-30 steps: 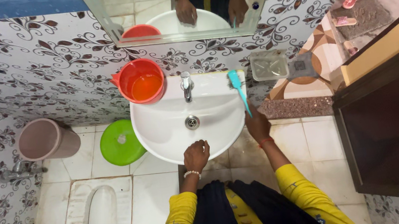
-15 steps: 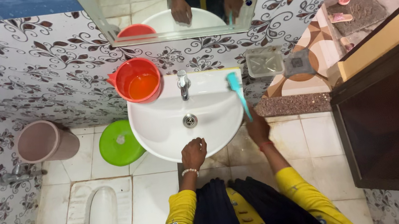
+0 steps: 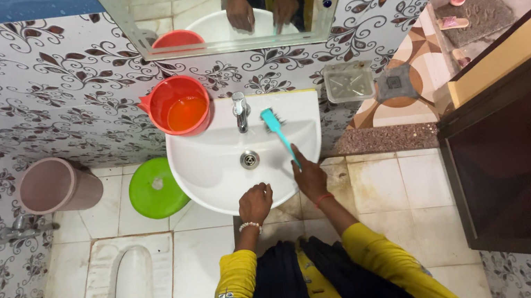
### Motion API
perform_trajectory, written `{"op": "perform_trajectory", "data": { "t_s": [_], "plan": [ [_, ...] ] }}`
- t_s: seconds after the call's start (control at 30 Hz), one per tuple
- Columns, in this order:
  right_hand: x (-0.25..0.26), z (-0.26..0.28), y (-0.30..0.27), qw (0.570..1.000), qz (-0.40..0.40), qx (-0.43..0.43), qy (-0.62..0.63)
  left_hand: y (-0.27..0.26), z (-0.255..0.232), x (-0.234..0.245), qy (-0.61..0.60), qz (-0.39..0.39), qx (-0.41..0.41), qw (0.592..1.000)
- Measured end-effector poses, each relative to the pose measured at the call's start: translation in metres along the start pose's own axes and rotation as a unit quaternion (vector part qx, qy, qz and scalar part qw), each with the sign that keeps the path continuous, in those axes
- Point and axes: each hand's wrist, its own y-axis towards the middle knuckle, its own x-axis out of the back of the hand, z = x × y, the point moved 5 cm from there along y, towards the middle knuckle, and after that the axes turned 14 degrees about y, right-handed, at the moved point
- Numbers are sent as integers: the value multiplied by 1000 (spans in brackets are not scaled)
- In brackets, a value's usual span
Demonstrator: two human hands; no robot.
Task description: The person scrubs a white bathroom sink using a blue brush. They repeatedly scrub the basin, faucet, and drain area while water runs from the tap. The person rinses the brush in a red bucket and continues scrubbing different parts of the sink throughout the clip.
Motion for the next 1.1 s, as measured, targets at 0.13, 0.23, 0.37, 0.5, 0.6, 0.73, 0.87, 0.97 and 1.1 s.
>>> {"op": "perform_trajectory", "data": {
  "t_s": [0.13, 0.23, 0.37, 0.5, 0.6, 0.73, 0.87, 0.97, 1.1],
  "plan": [
    [5, -13, -4, 1000, -27, -7, -7, -1, 3, -2, -9, 11, 6, 1000],
    [41, -54, -6, 997, -33, -62, -10, 0, 3, -1, -4, 3, 1, 1000],
    [66, -75, -13, 997, -45, -56, -3, 2, 4, 1, -10, 0, -9, 1000],
    [43, -54, -18, 998, -34, -54, -27, 0, 2, 6, -29, -9, -10, 999],
    [23, -27, -10, 999, -27, -22, -22, -2, 2, 13, -37, -45, 2, 998],
    [-3, -2, 4, 1000, 5, 11, 10, -8, 3, 15, -62, -80, -10, 995],
    [5, -11, 8, 993, 9, -7, 118, -5, 0, 16, -48, -114, -29, 992],
    [42, -33, 10, 989, -10, 6, 144, -5, 2, 14, -47, -108, -28, 993],
    [97, -47, 3, 971, -95, 134, 172, -3, 1, 9, -22, -102, -25, 994]
  ]
}}
